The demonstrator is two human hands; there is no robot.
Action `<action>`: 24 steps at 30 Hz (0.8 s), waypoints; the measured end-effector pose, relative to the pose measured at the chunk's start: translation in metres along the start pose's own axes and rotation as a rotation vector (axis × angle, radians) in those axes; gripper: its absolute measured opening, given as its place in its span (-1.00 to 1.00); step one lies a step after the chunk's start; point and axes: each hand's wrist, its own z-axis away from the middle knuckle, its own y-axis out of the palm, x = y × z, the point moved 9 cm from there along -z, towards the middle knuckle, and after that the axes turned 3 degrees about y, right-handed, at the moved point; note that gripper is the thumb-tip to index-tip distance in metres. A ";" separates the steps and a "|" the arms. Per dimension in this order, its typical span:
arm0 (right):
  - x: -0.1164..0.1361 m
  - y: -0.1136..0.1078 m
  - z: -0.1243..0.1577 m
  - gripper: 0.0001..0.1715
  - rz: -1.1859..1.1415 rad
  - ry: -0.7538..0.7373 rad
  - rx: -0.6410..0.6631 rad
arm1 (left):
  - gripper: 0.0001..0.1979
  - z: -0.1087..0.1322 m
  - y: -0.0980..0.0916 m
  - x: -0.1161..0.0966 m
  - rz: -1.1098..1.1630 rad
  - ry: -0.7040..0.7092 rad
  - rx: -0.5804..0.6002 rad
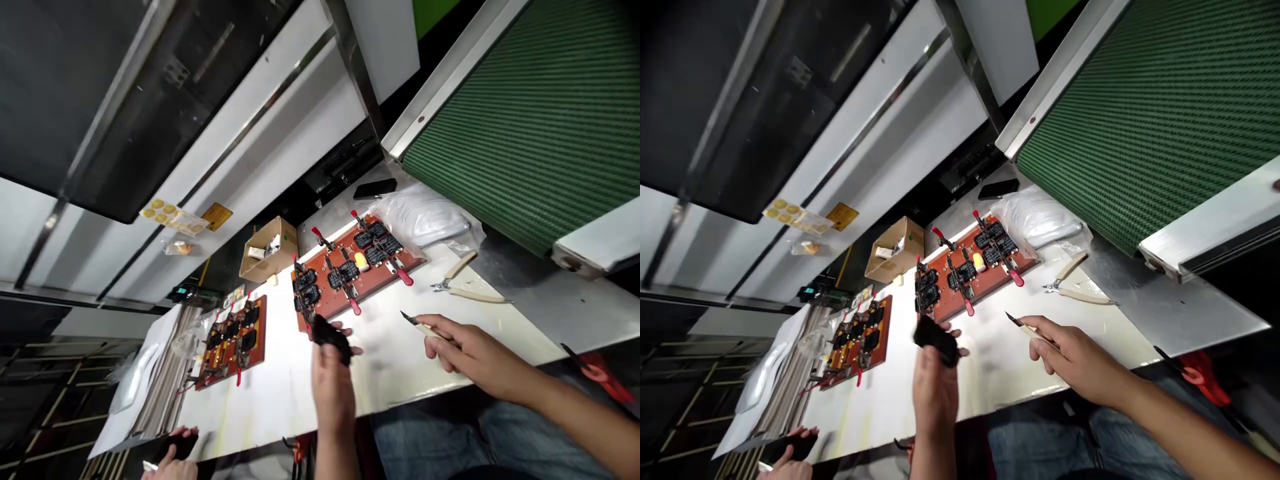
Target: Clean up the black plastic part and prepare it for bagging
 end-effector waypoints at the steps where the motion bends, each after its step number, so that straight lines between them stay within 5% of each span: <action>1: 0.003 0.000 0.006 -0.39 -0.023 0.017 0.045 | -0.30 0.025 0.010 0.021 -0.014 -0.064 0.090; 4: 0.019 -0.004 0.028 -0.43 -0.002 -0.005 0.115 | -0.34 0.085 0.037 0.057 -0.060 -0.209 0.367; 7: 0.031 -0.003 0.047 -0.60 0.079 -0.063 0.147 | -0.35 0.112 0.041 0.068 -0.125 -0.293 0.496; 14: 0.057 0.011 0.081 -0.57 0.306 -0.370 0.161 | -0.35 0.105 0.038 0.065 -0.295 -0.241 0.608; 24: 0.062 0.008 0.081 -0.61 0.363 -0.376 0.134 | -0.34 0.101 0.046 0.068 -0.315 -0.211 0.656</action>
